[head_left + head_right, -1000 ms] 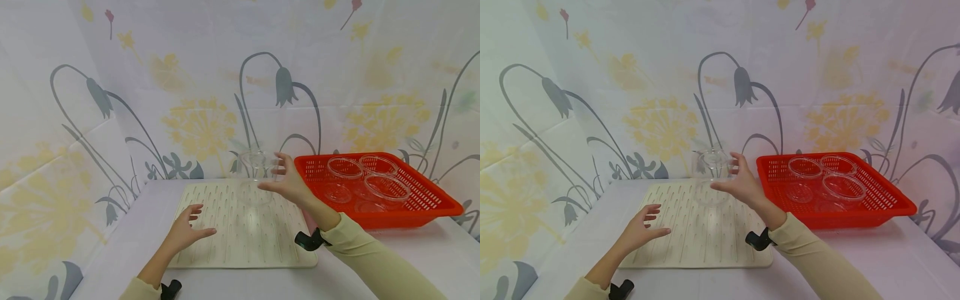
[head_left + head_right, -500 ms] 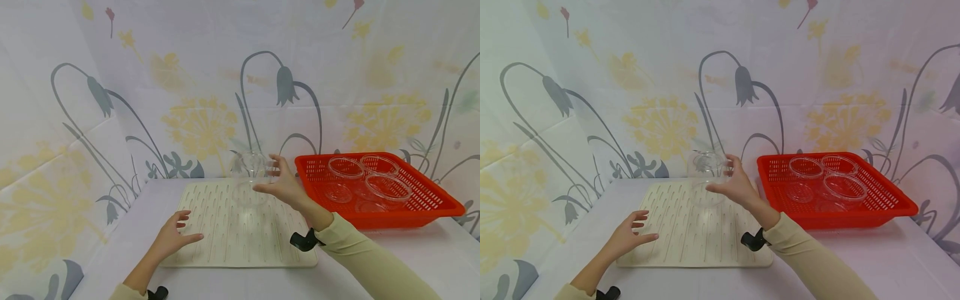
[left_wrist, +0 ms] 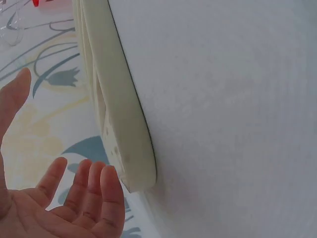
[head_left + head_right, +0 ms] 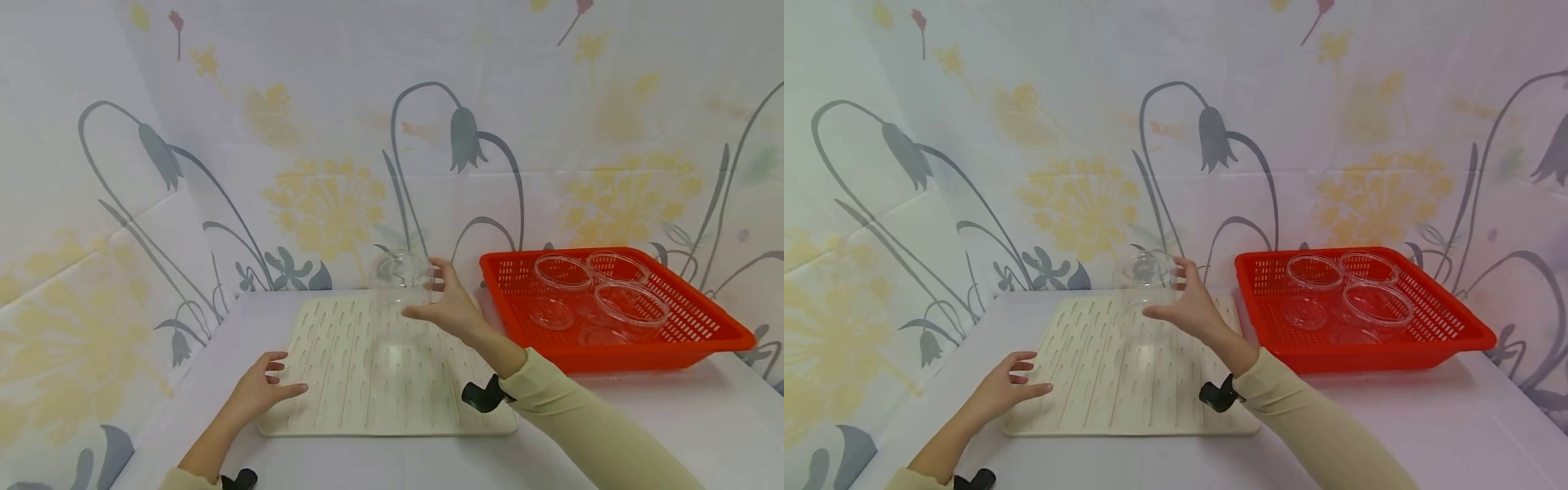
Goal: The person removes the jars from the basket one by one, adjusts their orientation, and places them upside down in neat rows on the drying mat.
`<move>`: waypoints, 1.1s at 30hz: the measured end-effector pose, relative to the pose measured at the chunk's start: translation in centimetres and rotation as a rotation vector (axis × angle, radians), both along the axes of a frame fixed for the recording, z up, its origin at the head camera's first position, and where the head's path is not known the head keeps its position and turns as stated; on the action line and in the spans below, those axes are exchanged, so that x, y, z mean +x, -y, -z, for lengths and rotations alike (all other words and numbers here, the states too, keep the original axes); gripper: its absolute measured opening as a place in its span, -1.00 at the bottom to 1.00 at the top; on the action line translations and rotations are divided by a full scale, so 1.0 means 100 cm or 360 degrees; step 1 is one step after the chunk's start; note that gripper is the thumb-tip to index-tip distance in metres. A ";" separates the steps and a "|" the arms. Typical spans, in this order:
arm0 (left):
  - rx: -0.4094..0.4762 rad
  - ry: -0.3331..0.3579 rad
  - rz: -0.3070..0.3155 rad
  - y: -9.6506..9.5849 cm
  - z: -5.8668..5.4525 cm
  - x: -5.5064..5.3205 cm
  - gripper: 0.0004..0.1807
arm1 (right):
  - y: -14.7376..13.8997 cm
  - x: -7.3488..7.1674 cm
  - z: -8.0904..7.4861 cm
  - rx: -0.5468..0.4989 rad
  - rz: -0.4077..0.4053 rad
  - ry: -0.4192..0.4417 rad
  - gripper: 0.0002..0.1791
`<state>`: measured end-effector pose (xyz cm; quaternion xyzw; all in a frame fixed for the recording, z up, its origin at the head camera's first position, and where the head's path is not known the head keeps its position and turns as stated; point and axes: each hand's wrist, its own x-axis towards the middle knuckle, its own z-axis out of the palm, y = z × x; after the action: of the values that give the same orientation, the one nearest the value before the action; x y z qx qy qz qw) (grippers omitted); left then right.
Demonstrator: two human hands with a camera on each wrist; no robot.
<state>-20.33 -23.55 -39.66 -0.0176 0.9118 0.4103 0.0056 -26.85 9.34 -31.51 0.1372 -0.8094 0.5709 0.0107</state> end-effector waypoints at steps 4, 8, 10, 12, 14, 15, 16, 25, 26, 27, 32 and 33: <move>0.0036 0.0101 -0.0038 0.011 0.001 0.000 -0.11 | 0.005 -0.002 0.003 -0.0013 0.0001 0.0010 0.04; 0.0041 0.0176 -0.0061 0.020 0.002 0.000 -0.09 | 0.010 -0.003 0.007 -0.0028 0.0004 0.0013 0.05; 0.0063 0.0215 -0.0053 0.024 0.002 0.000 -0.11 | 0.013 -0.005 0.010 -0.0040 0.0007 0.0009 0.05; 0.0102 0.0251 -0.0032 0.028 0.003 0.001 -0.16 | 0.015 -0.007 0.012 -0.0055 0.0003 0.0009 0.06; 0.0176 0.0293 0.0017 0.032 0.004 0.002 -0.22 | 0.017 -0.008 0.014 -0.0064 0.0000 0.0008 0.06; 0.0209 0.0307 0.0055 0.034 0.004 0.002 -0.25 | 0.018 -0.009 0.016 -0.0069 0.0001 0.0010 0.06; 0.0238 0.0318 0.0078 0.036 0.005 0.002 -0.27 | 0.019 -0.010 0.017 -0.0074 0.0001 0.0013 0.06; 0.0255 0.0371 0.0156 0.044 0.004 0.005 -0.31 | 0.033 -0.020 0.030 -0.0068 -0.0001 0.0029 0.09; 0.0261 0.0377 0.0155 0.044 0.004 0.005 -0.30 | 0.035 -0.021 0.031 -0.0065 -0.0002 0.0028 0.11; 0.0268 0.0382 0.0156 0.044 0.004 0.005 -0.30 | 0.038 -0.023 0.032 -0.0064 -0.0005 0.0030 0.12; 0.0284 0.0391 0.0150 0.044 0.005 0.005 -0.30 | 0.051 -0.029 0.038 -0.0043 -0.0019 0.0029 0.14; 0.0283 0.0392 0.0147 0.044 0.005 0.005 -0.30 | 0.054 -0.031 0.039 -0.0034 -0.0021 0.0028 0.14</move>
<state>-19.87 -27.91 -40.20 -0.0254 0.8641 0.4835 0.1378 -29.92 3.98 -35.41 0.1374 -0.8024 0.5807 0.0014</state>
